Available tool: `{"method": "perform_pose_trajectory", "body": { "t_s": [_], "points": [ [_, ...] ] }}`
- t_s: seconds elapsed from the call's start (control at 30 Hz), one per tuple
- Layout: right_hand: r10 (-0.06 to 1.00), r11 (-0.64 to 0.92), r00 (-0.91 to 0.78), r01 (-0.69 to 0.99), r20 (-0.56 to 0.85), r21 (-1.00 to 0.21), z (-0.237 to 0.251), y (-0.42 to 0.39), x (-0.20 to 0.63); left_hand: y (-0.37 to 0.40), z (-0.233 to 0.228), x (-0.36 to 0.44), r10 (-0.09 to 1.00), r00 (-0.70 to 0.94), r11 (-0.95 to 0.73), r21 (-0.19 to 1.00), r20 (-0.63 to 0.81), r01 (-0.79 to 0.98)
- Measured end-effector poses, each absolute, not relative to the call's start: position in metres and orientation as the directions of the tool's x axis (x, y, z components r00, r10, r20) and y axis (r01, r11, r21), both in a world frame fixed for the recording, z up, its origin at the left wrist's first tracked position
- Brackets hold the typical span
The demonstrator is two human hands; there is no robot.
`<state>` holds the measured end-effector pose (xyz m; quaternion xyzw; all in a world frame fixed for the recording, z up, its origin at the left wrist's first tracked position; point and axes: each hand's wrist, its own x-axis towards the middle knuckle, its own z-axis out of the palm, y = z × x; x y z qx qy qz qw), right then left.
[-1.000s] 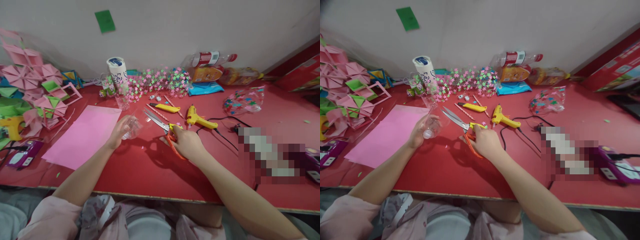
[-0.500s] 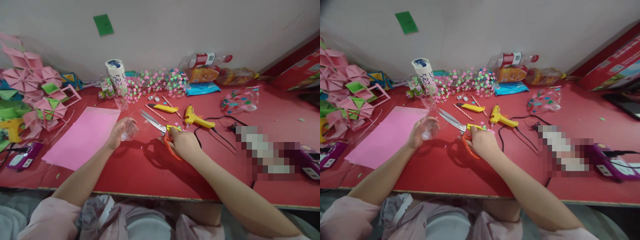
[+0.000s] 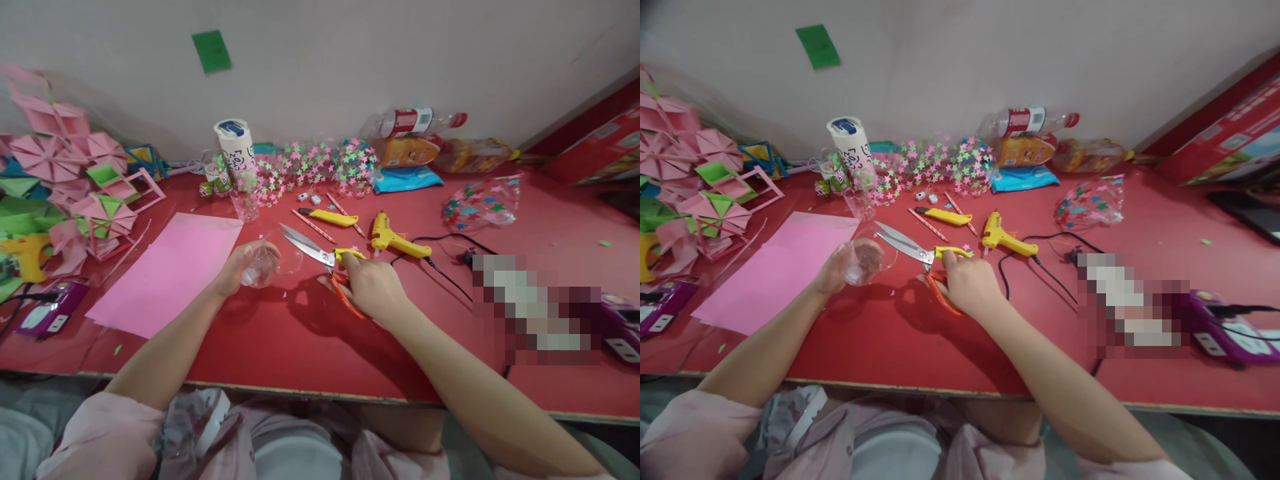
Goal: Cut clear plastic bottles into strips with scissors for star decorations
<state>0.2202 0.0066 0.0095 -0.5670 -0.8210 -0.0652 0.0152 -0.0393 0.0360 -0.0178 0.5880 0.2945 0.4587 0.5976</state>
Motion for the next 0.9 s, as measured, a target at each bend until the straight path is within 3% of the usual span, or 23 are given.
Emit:
{"method": "perform_pose_trajectory", "body": {
  "t_s": [0.3, 0.9],
  "points": [
    [0.933, 0.352, -0.359, 0.927, 0.030, 0.128, 0.013, 0.009, 0.222, 0.037, -0.020, -0.040, 0.872, 0.471, -0.003, 0.963, 0.135, -0.271],
    [0.898, 0.413, -0.425, 0.904, 0.116, 0.112, 0.010, 0.009, 0.224, 0.037, -0.014, -0.048, 0.750, 0.662, 0.175, 0.959, 0.015, -0.221]
  ]
}}
